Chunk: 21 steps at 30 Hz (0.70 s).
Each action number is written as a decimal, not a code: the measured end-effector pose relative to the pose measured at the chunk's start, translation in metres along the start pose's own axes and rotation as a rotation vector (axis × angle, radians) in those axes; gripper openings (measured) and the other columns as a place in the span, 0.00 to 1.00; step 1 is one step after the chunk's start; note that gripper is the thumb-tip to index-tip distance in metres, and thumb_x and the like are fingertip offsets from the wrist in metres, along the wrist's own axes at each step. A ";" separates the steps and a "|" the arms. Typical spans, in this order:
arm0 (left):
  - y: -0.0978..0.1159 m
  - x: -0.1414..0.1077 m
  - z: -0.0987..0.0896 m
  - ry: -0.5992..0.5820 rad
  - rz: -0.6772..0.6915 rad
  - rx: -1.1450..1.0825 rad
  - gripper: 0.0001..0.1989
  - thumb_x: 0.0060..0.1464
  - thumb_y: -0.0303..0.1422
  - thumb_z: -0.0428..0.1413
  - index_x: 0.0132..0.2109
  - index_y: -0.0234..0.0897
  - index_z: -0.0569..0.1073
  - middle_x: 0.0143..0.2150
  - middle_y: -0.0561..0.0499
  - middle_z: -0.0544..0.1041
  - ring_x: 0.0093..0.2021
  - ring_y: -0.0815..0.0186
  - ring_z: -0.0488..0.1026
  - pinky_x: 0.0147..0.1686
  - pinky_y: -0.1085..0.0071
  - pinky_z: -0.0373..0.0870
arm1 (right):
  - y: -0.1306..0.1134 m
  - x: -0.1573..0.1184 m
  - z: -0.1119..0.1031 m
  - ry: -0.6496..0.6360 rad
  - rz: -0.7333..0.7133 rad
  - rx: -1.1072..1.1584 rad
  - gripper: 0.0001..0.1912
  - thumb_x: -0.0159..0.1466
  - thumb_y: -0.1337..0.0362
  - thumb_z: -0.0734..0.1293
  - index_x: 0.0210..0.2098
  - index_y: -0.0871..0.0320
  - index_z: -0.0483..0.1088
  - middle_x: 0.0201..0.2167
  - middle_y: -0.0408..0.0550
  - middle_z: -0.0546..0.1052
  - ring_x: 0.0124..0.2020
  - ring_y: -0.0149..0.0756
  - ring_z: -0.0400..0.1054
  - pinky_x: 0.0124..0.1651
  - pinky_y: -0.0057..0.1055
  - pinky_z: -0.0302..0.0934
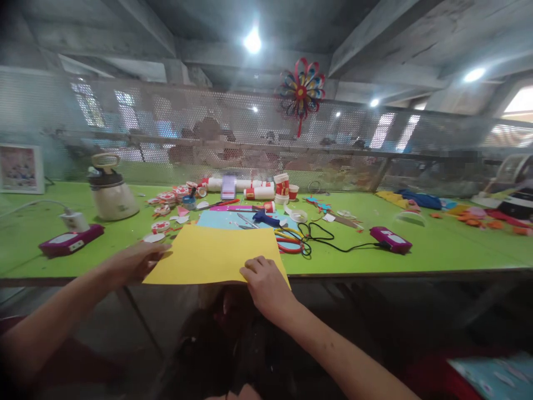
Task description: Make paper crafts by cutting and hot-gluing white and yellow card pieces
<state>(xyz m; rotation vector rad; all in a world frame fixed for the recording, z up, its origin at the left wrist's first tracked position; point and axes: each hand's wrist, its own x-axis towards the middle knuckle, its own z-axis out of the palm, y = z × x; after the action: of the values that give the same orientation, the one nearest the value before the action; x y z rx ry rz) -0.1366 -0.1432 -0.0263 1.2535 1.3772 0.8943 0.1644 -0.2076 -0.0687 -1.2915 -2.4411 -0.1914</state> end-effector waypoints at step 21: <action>-0.014 0.017 -0.005 -0.093 0.439 0.468 0.13 0.41 0.44 0.57 0.27 0.38 0.78 0.26 0.53 0.78 0.30 0.60 0.71 0.29 0.72 0.67 | 0.080 0.016 -0.068 -0.400 0.295 0.623 0.09 0.52 0.61 0.70 0.29 0.61 0.76 0.29 0.47 0.78 0.33 0.39 0.69 0.36 0.30 0.61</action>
<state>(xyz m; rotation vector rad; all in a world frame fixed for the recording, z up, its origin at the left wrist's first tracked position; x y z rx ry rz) -0.1439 -0.1291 -0.0422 1.9849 1.2993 0.8112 0.2398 -0.1690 -0.0038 -1.4473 -2.2669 0.9079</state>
